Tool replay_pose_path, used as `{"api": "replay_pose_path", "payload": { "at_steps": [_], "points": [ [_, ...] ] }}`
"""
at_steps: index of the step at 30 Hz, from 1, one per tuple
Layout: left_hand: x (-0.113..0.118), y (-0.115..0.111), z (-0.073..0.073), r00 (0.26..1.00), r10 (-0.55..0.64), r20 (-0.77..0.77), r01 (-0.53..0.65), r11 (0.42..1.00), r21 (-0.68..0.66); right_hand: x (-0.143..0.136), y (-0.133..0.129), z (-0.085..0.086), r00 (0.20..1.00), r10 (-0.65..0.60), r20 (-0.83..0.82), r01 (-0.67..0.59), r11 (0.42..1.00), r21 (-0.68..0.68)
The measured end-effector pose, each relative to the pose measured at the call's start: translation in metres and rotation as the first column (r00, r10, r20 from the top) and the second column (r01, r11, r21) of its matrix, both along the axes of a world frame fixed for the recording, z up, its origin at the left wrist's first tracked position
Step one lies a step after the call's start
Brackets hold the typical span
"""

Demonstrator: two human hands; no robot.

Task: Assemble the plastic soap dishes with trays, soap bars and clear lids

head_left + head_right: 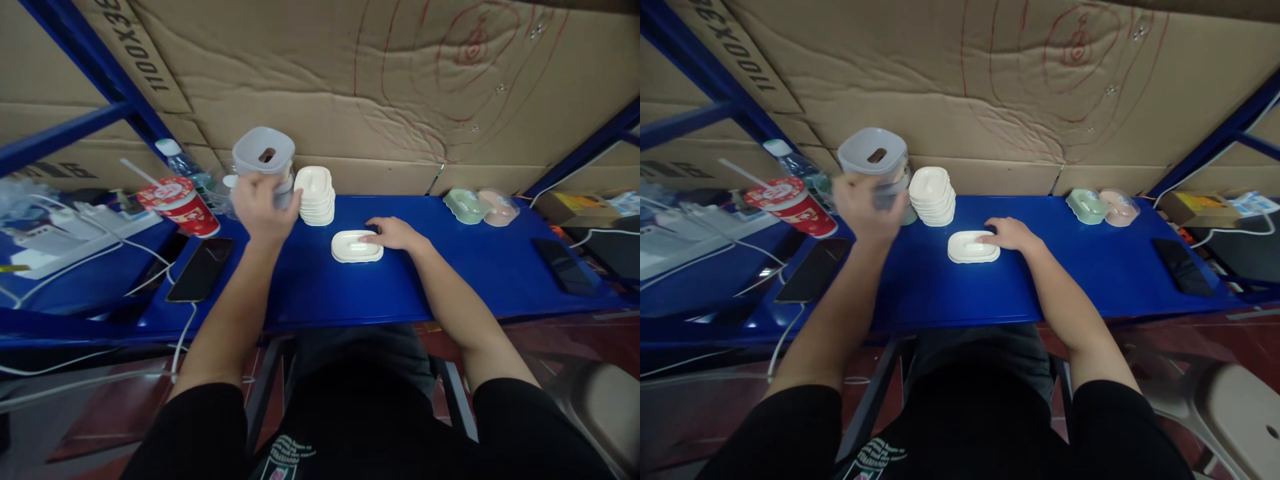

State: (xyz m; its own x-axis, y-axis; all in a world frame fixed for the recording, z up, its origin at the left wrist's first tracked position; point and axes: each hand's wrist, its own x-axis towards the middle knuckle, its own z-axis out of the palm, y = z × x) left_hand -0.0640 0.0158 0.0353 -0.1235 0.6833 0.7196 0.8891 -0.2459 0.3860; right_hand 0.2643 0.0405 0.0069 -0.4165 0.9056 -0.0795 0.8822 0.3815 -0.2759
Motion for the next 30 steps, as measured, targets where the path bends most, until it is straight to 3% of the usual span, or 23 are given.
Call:
{"api": "replay_pose_path", "payload": {
  "at_steps": [2,4,11,17,20,22,24,26,30],
  "points": [
    [-0.012,0.003,0.01,0.988,0.122,0.089,-0.13,0.988,0.086,0.0,0.001,-0.001,1.0,-0.008,0.002,0.008,1.0,0.01],
    [-0.018,0.006,0.014,0.98,0.161,0.121,-0.171,0.982,0.085,0.0,0.001,-0.002,1.0,-0.013,0.014,0.013,1.0,0.026],
    [-0.029,0.007,0.009,0.988,0.057,0.144,-0.048,0.997,-0.069,-0.001,0.001,-0.005,0.999,-0.013,0.032,0.012,1.0,0.028],
    [-0.011,0.001,-0.004,0.992,0.049,0.116,-0.065,0.989,0.134,0.001,0.002,-0.005,0.996,-0.014,-0.084,0.02,0.998,0.066],
    [0.01,-0.001,-0.015,0.978,-0.209,-0.021,0.21,0.975,0.069,0.007,0.006,0.0,0.929,-0.049,-0.367,0.108,0.984,0.141],
    [0.023,-0.003,-0.021,0.894,-0.437,-0.102,0.433,0.9,-0.055,0.012,0.009,0.004,0.82,-0.093,-0.564,0.184,0.977,0.106],
    [0.033,-0.005,-0.025,0.792,-0.597,-0.128,0.573,0.8,-0.179,0.017,0.011,0.009,0.735,-0.142,-0.663,0.196,0.98,0.008],
    [0.04,-0.007,-0.028,0.734,-0.67,-0.111,0.625,0.73,-0.277,0.02,0.011,0.011,0.732,-0.137,-0.667,0.139,0.989,-0.051],
    [0.042,-0.007,-0.032,0.72,-0.691,-0.057,0.609,0.67,-0.426,0.016,0.008,0.008,0.849,-0.021,-0.528,0.001,0.999,-0.037]
  ]
}}
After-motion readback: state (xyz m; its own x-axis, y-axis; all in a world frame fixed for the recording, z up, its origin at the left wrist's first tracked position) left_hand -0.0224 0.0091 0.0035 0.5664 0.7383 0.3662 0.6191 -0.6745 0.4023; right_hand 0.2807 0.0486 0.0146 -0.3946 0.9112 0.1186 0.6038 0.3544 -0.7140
